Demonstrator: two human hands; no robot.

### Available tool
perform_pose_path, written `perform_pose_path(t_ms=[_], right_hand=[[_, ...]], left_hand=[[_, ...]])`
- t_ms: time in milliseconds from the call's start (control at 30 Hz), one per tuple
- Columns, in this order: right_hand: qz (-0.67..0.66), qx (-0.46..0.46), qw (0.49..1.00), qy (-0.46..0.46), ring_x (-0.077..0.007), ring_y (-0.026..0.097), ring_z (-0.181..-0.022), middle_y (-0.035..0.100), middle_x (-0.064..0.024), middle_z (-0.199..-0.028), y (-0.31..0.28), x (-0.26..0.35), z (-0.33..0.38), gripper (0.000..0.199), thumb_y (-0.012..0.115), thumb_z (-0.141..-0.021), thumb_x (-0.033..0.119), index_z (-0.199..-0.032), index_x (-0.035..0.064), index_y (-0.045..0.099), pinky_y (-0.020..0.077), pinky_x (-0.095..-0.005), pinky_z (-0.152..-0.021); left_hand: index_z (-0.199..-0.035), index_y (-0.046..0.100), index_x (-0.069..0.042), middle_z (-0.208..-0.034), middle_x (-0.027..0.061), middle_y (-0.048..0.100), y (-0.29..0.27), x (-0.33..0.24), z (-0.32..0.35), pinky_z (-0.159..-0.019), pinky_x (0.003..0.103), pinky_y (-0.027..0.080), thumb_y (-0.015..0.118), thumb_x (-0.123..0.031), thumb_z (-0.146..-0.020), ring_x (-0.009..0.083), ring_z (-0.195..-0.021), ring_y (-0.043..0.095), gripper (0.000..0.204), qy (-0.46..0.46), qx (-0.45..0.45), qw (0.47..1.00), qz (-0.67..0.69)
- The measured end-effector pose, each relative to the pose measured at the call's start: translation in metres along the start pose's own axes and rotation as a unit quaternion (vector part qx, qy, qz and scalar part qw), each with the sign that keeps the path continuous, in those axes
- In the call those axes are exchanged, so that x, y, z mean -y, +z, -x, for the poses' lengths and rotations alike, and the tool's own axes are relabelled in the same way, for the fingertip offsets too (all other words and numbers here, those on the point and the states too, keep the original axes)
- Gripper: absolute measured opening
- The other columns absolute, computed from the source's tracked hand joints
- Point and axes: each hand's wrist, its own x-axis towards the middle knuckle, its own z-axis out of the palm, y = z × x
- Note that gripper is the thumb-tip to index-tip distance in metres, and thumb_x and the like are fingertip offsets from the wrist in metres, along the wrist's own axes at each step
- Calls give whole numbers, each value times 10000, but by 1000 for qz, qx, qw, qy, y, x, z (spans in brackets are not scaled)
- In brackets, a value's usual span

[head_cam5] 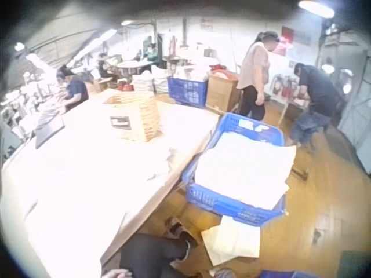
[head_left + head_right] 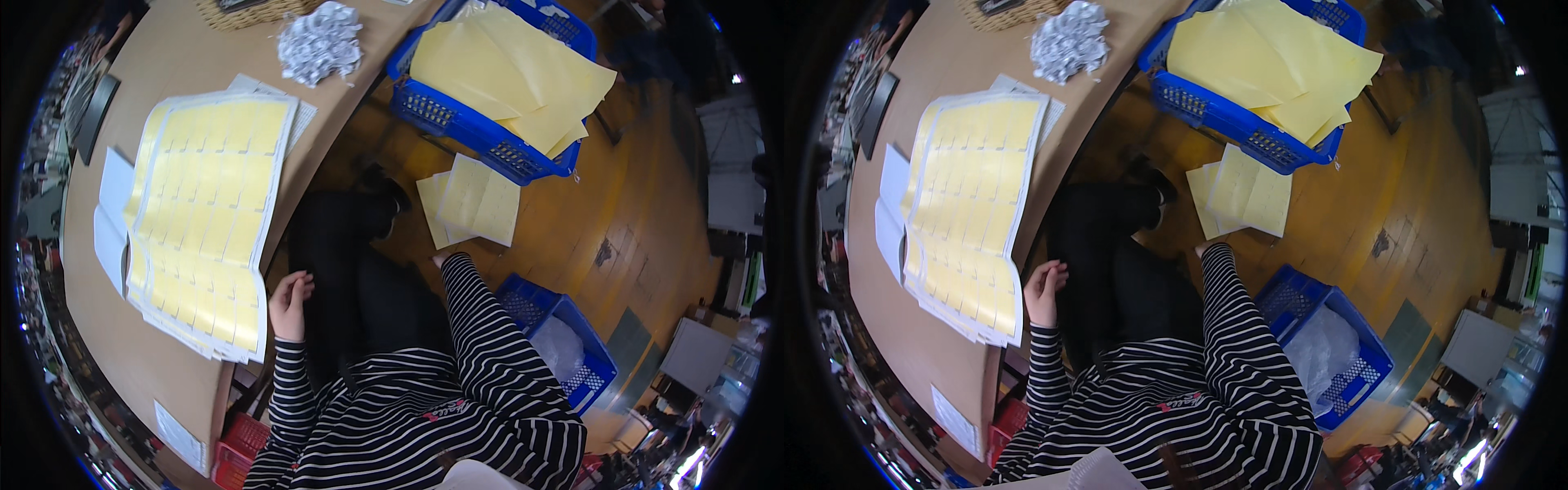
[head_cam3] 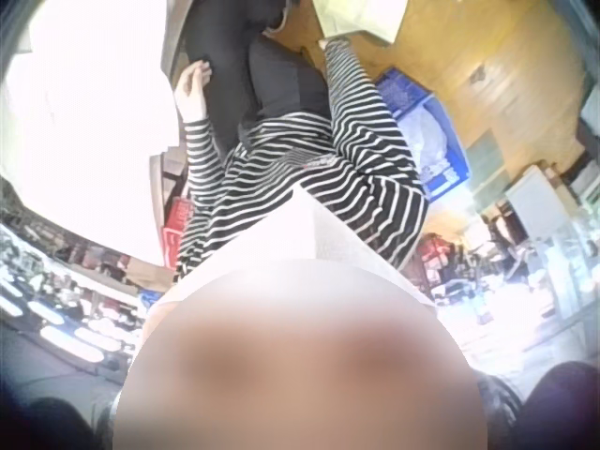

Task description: The person repeatedly picks up yellow sheets with pre-cut shapes and peels off the backing or liner from each shape. The peeled sheets are placed into a blue basket. The task is performed one sheet at a time in a repetitive manner.

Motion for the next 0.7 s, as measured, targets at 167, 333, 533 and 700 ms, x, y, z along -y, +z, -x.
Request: perform_pose_path(t_ms=[167, 333, 533, 700], right_hand=[[-105, -154, 982, 15, -336, 582, -1123, 637, -183, -1193, 16, -2, -4, 371, 515, -934, 272, -1212, 52, 625, 451, -390, -968], [-108, -151, 978, 93, -355, 635, -1010, 680, -197, -1053, -8, 1, 21, 352, 582, -896, 302, -1111, 37, 668, 493, -411, -893], [-187, -135, 968, 101, -334, 639, -1029, 682, -188, -1079, -37, -4, 35, 387, 617, -872, 303, -1150, 37, 660, 487, -406, -907], [-246, -184, 942, 131, -311, 652, -1011, 684, -181, -1086, -59, -15, 32, 397, 617, -874, 295, -1165, 26, 649, 493, -382, -897]], left_hand=[[-812, 599, -12, -665, 130, 667, 4, 4, -30, -462, 221, 491, 570, -310, -972, 155, -501, 632, 339, -152, -23, 988, -24], [-613, 519, -48, -471, 125, 577, 19, -8, -48, -300, 204, 379, 535, -389, -980, 151, -314, 525, 502, -157, -63, 984, -64], [-646, 510, -31, -491, 108, 578, 60, -24, -28, -326, 192, 378, 520, -316, -998, 135, -347, 534, 453, -41, -132, 986, -89], [-666, 477, -52, -484, 54, 525, 79, -20, -24, -322, 171, 324, 496, -238, -1012, 83, -330, 462, 393, 96, -162, 978, -93]])
